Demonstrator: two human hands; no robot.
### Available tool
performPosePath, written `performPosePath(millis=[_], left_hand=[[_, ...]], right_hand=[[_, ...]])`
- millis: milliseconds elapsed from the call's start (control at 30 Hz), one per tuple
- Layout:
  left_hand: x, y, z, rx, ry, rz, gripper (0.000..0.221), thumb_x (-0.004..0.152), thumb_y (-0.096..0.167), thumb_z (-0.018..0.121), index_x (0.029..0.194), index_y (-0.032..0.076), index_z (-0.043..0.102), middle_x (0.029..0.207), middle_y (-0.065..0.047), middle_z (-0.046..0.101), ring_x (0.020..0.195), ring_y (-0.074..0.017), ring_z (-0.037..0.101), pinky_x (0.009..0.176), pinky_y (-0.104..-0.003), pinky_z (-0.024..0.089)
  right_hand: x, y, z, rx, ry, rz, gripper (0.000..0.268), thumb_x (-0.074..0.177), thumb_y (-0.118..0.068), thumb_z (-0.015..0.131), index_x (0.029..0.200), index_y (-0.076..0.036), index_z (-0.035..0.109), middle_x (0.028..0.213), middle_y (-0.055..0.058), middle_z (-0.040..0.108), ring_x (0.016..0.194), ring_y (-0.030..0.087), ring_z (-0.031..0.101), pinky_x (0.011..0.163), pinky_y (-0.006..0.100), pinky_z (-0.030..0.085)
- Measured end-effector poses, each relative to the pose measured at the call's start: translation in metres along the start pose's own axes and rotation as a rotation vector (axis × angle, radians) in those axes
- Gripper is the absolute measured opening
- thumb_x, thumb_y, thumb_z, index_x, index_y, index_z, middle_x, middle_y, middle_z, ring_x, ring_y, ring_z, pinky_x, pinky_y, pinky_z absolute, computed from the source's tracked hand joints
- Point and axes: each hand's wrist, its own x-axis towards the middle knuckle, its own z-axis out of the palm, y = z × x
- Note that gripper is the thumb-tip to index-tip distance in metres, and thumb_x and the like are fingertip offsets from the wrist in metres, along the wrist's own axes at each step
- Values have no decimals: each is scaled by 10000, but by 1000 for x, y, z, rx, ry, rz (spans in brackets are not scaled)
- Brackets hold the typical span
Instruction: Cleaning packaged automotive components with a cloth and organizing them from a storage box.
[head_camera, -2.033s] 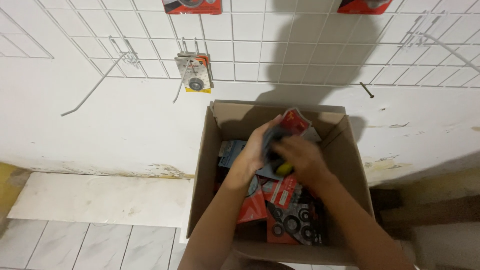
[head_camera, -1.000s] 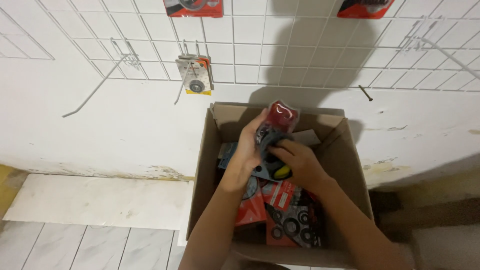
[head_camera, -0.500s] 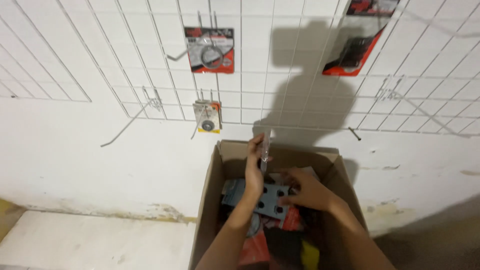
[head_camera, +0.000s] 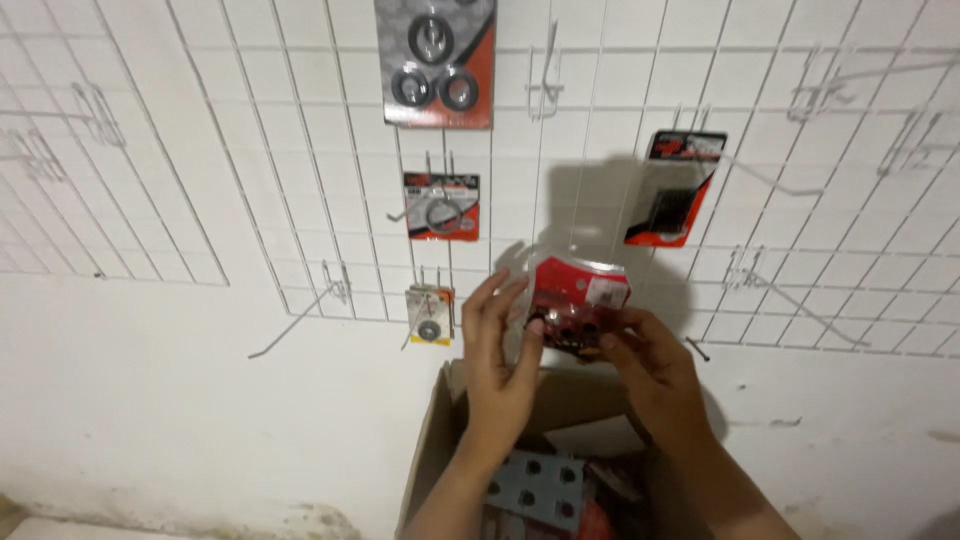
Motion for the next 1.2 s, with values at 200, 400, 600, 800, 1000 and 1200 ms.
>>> performPosePath(millis=[200, 400, 600, 800, 1000, 1200], left_hand=[[60, 29, -17, -27, 37, 200, 370, 950, 83, 680, 1317, 64, 635, 1274, -149, 606, 1174, -307, 602, 975, -401, 544], [107, 46, -21, 20, 100, 340, 455, 935, 140, 748, 1364, 102, 601, 1315, -130, 576, 1174, -292, 598, 974, -419, 575], [128, 59, -20, 30, 134, 359, 460, 954, 185, 746, 1386, 152, 590, 1331, -88, 565, 1092, -261, 627, 903, -418, 609], [136, 64, -18, 45, 142, 346, 442, 957, 209, 741, 1368, 133, 598, 1332, -106, 574, 1061, -288, 645, 883, -430, 607], [141, 61, -15, 21, 121, 306, 444, 946, 214, 750, 1361, 142, 611, 1306, -113, 579, 1052, -313, 652, 862, -456, 610], [140, 40, -11, 8, 108, 245, 342, 1001, 168, 648, 1343, 149, 628, 1281, -94, 591, 1023, -252, 657, 846, -411, 614]], right_hand=[[50, -53, 17, -249, 41, -358, 322, 946, -9, 683, 1254, 65, 625, 1021, 191, 711, 914, 260, 708, 840, 433, 625], [98, -105, 60, -142, 6, -556, 496, 963, 70, 670, 1436, 62, 523, 1034, 108, 593, 945, 177, 662, 772, 386, 695], [115, -128, 73, -207, 17, -697, 527, 1007, 95, 639, 1499, 50, 458, 1003, 114, 570, 913, 152, 652, 779, 353, 671], [123, -133, 74, -264, 31, -729, 505, 1023, 46, 666, 1495, 50, 487, 1007, 133, 591, 892, 148, 653, 779, 334, 641], [121, -141, 77, -266, 37, -664, 509, 1021, 28, 672, 1498, 29, 494, 1040, 141, 592, 926, 155, 675, 774, 333, 652], [133, -121, 69, -279, 43, -638, 508, 1003, 18, 707, 1478, 21, 526, 1030, 150, 614, 903, 161, 685, 809, 335, 617]])
